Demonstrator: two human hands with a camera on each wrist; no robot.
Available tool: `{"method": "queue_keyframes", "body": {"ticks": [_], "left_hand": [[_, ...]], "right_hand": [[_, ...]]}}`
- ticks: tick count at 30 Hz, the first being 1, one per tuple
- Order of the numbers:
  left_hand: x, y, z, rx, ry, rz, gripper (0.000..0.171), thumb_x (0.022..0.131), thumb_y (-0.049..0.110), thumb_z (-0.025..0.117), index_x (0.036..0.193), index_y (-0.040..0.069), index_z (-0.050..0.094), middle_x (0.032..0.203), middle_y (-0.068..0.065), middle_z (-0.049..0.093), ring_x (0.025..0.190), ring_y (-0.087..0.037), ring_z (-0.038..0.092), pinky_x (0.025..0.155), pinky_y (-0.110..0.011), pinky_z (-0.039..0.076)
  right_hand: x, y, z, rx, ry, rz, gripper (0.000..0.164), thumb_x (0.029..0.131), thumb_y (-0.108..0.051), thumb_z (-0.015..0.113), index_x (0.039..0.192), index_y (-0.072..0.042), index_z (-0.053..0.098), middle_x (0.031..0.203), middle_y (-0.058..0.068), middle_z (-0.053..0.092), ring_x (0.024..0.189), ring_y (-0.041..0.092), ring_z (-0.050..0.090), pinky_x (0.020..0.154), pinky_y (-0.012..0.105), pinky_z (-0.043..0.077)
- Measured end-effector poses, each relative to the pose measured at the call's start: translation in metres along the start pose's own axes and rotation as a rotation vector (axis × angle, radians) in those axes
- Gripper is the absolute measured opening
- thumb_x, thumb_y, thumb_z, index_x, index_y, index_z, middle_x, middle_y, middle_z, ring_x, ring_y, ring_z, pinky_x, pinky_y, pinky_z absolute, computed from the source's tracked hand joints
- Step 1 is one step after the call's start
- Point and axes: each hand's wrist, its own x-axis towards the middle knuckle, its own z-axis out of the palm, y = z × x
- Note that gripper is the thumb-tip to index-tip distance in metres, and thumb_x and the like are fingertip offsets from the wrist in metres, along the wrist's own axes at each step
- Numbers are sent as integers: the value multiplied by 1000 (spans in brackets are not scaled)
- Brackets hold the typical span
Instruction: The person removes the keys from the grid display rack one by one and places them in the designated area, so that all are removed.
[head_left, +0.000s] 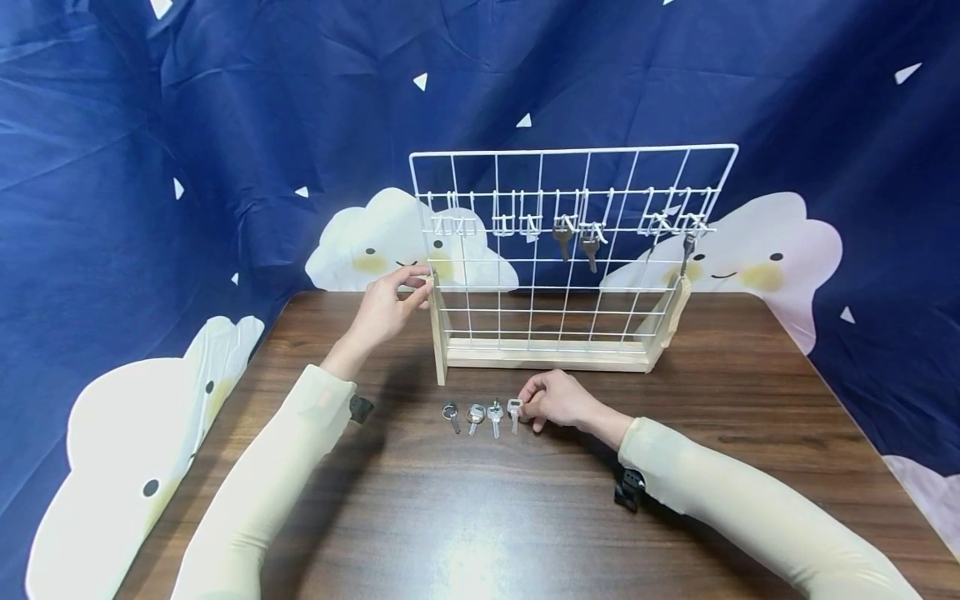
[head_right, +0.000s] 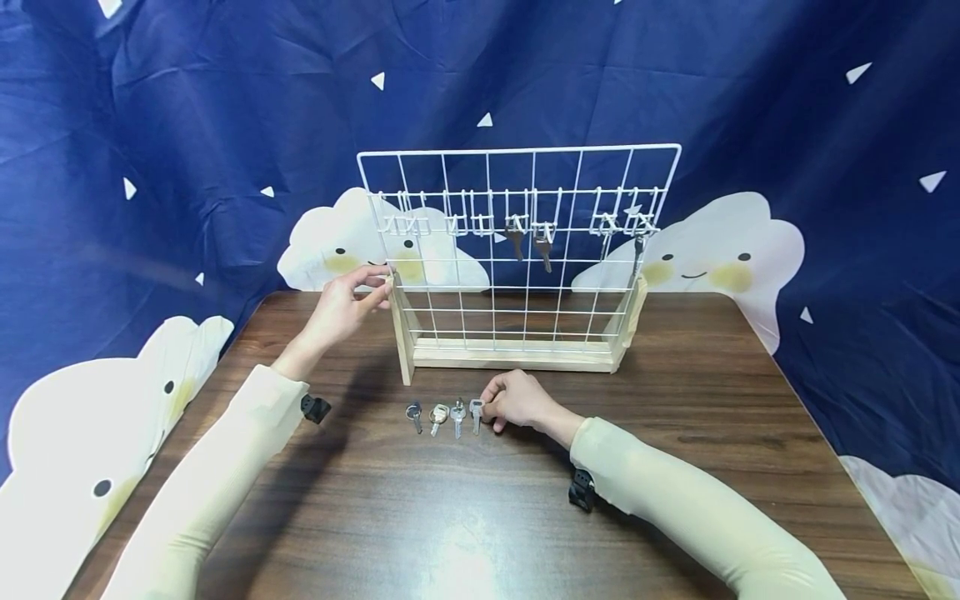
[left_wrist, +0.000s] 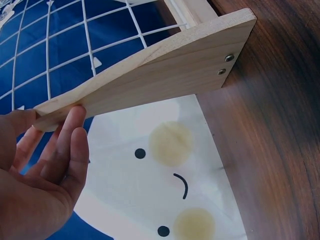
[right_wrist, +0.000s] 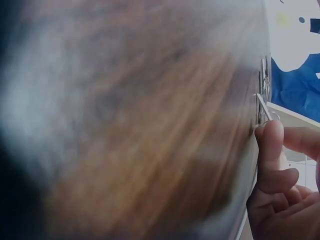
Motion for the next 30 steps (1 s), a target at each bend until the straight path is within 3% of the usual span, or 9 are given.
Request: {"method": "queue_keyframes", "body": {"ticks": [4,13,30], "left_hand": [[0,0,0,4,1,-1,33,99,26,64,130,14,63,110,-14,73,86,-27,77,77,-41,62],[-1,1,0,14,3,4,33,100,26,63,130,13,63,111,-15,73,88,-32,77,76,-43,61],[-1,0,1,12,5,-3,34,99,27,63,130,15,63,110,-13,73,87,-28,77,74,-40,60]], "right_hand": [[0,0,-2,-95,23,-20,7,80,-10,77,85,-8,73,67,3,74,51,13,67,59,22,50],[0,1,-4,-182,27,-38,9,79,-15,80,83,-12,72,61,4,71,49,12,65,63,24,47],[-1,-2,-16,-155,33,-40,11,82,-17,79,89,-11,74,68,9,73,54,16,68,64,24,47]]}}
